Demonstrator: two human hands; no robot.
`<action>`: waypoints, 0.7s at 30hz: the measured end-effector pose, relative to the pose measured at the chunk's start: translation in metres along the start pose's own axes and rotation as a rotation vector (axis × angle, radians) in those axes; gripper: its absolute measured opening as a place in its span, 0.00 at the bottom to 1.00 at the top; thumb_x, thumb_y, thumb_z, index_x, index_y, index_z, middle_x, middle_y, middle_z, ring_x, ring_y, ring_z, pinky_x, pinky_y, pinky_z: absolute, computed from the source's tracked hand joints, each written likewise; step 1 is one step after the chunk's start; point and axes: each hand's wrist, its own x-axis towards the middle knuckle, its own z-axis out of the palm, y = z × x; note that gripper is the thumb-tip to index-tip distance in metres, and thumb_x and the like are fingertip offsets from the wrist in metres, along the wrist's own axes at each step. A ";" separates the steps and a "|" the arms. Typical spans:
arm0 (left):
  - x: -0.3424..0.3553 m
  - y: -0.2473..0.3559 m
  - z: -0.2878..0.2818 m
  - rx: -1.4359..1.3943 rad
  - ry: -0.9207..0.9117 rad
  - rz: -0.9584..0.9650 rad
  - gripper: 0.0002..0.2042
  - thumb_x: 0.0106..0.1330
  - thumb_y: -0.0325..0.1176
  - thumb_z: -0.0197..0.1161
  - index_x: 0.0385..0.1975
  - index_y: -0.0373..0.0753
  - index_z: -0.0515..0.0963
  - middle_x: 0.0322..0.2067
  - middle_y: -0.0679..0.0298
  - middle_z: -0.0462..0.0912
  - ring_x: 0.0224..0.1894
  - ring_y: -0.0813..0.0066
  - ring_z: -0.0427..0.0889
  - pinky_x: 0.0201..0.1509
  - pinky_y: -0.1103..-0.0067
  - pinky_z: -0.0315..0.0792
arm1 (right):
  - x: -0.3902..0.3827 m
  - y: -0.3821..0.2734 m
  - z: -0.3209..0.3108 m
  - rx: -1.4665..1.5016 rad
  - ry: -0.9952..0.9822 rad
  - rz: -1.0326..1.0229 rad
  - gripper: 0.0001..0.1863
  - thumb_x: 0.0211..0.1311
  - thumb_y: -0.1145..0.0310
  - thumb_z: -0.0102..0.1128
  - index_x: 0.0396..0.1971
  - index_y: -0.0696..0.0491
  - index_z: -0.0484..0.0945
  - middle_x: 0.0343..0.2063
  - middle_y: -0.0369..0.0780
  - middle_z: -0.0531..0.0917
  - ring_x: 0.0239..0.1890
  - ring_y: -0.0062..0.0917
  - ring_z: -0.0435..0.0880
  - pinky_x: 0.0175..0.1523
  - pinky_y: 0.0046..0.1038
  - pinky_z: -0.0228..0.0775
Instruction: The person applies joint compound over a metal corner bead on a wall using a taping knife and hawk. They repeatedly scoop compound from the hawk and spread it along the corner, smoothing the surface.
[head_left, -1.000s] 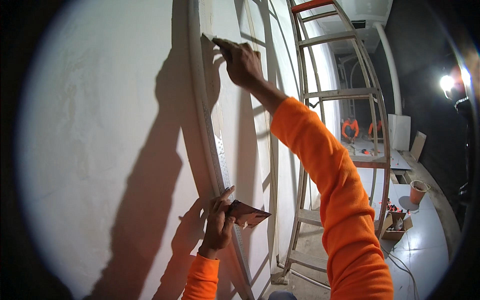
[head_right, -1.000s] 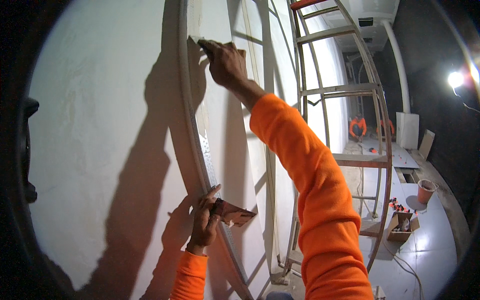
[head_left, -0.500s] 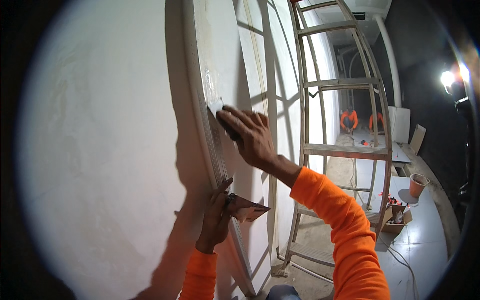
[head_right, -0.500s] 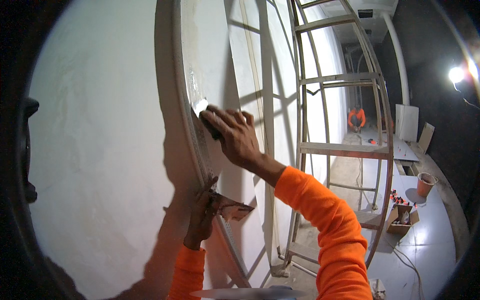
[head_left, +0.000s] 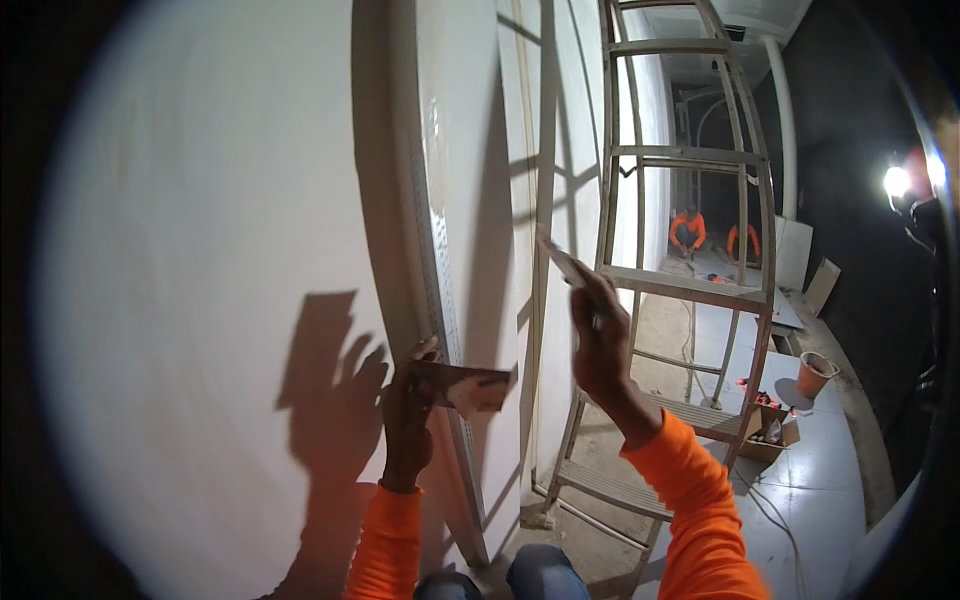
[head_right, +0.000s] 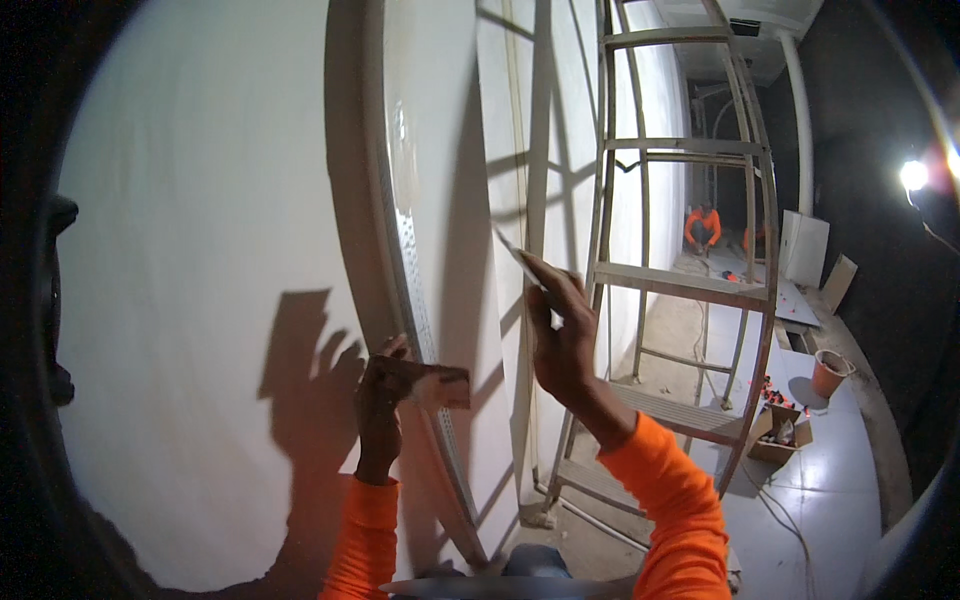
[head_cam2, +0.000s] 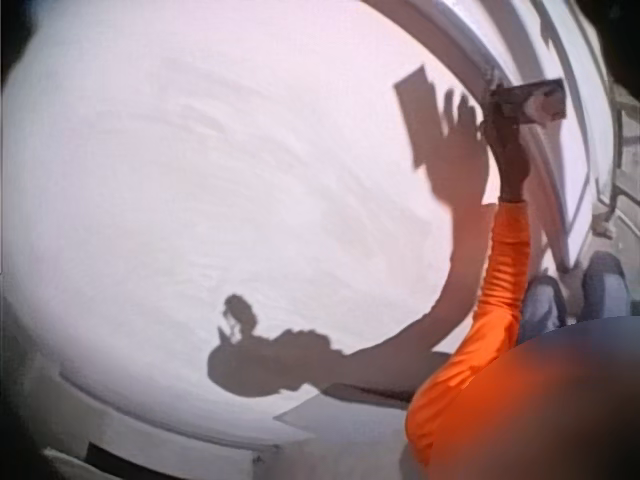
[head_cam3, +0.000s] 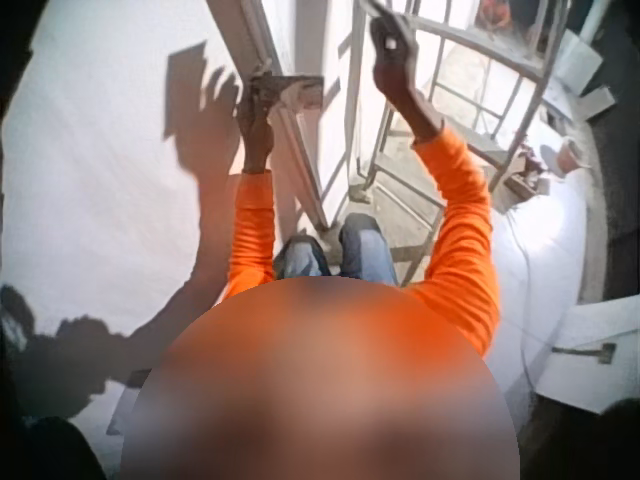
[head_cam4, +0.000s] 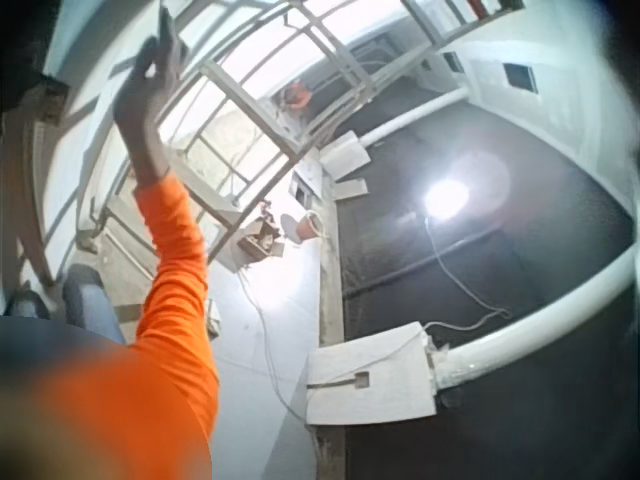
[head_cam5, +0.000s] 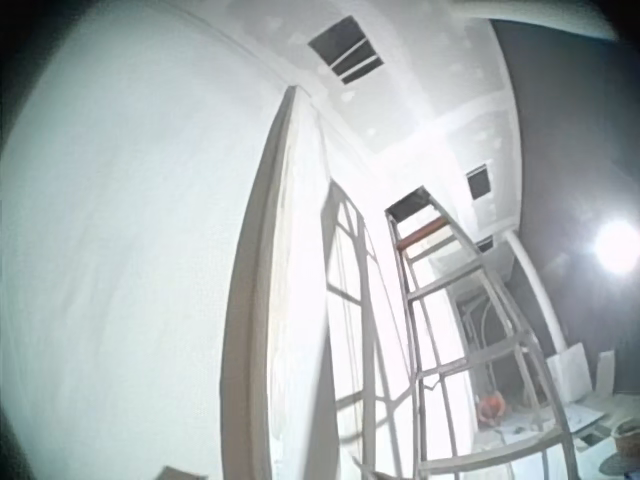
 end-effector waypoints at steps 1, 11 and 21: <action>-0.013 0.002 0.001 -0.026 0.125 -0.031 0.16 0.80 0.34 0.55 0.61 0.32 0.76 0.46 0.65 0.80 0.48 0.78 0.76 0.57 0.78 0.71 | -0.014 -0.007 -0.009 0.072 0.034 0.033 0.19 0.77 0.73 0.57 0.64 0.54 0.79 0.54 0.44 0.86 0.52 0.29 0.83 0.55 0.33 0.74; -0.104 0.032 0.004 -0.401 0.576 -0.510 0.19 0.81 0.39 0.59 0.66 0.41 0.69 0.55 0.62 0.81 0.52 0.72 0.83 0.57 0.73 0.81 | -0.191 -0.070 0.015 1.009 0.103 1.197 0.12 0.77 0.65 0.60 0.49 0.58 0.81 0.42 0.43 0.88 0.37 0.27 0.84 0.41 0.33 0.76; -0.175 0.029 -0.009 -0.656 0.630 -0.765 0.20 0.79 0.41 0.63 0.66 0.44 0.72 0.55 0.67 0.82 0.51 0.74 0.85 0.56 0.74 0.81 | -0.268 -0.097 0.019 0.931 0.107 1.403 0.06 0.77 0.69 0.62 0.47 0.54 0.78 0.41 0.39 0.87 0.40 0.24 0.84 0.48 0.30 0.75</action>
